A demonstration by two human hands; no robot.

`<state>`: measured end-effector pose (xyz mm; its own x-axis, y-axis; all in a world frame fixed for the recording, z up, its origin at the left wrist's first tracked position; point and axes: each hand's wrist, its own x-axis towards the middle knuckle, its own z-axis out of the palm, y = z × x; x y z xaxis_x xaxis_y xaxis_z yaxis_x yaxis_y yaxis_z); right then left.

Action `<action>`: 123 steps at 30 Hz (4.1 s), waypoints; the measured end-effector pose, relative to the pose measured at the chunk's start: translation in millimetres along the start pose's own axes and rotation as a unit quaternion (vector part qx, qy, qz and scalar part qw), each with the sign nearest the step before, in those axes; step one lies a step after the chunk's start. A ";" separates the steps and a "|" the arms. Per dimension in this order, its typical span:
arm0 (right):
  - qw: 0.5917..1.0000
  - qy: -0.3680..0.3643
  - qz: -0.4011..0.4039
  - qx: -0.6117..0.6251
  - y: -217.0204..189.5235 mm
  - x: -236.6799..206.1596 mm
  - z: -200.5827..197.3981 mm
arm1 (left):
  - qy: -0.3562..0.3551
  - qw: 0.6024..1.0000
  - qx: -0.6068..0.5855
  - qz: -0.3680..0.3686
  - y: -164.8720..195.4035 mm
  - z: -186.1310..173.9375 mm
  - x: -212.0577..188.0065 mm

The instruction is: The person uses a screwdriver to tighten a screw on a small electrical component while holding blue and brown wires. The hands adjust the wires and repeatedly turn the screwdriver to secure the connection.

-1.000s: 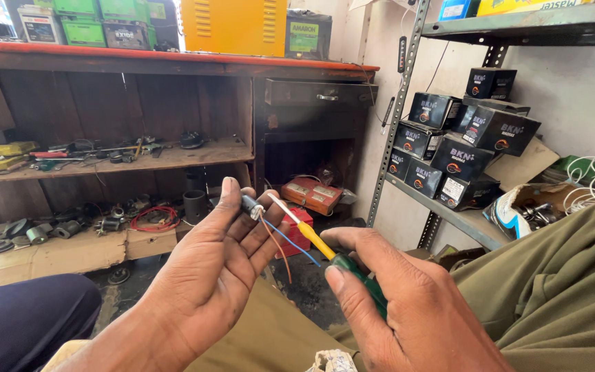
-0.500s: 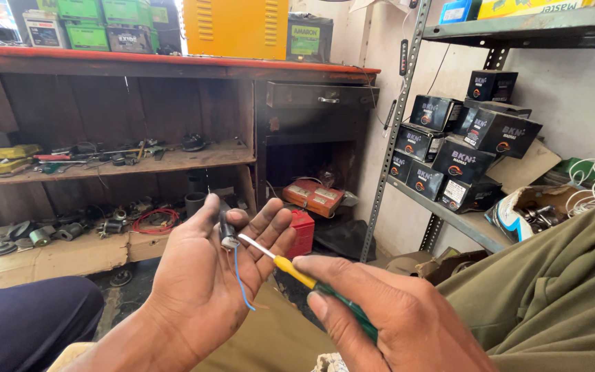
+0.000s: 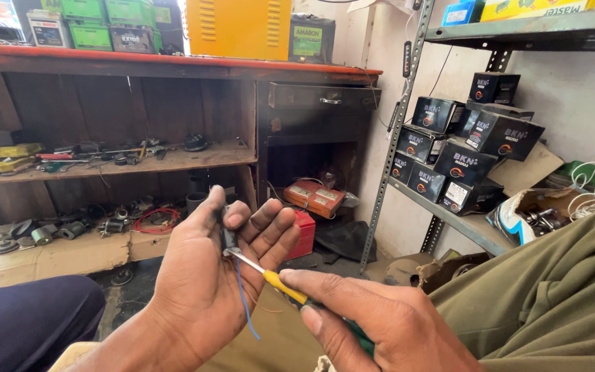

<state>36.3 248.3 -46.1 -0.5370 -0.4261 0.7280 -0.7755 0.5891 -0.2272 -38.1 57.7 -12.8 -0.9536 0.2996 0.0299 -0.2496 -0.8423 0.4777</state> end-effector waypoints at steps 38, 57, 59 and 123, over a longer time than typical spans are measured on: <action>0.990 -0.022 0.109 0.087 -34.0 -16.3 20.3 | 0.013 0.993 0.096 0.063 -7.1 -17.3 -33.2; 0.998 0.010 0.052 -0.037 -55.5 -7.5 6.9 | -0.037 0.987 0.137 0.080 15.4 -8.9 -47.4; 0.998 0.010 0.050 -0.034 -54.8 -7.7 6.1 | -0.040 0.985 0.144 0.085 14.5 -7.1 -48.4; 0.947 -0.143 0.103 -0.269 -24.5 -12.9 17.1 | 0.091 0.978 0.168 0.083 -13.8 -1.7 -31.7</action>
<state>56.6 227.6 -60.9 -0.7857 -0.3875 0.4821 -0.4048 0.9115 0.0729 -4.7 59.0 -21.8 -0.9981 0.0612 -0.0101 -0.0485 -0.6683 0.7423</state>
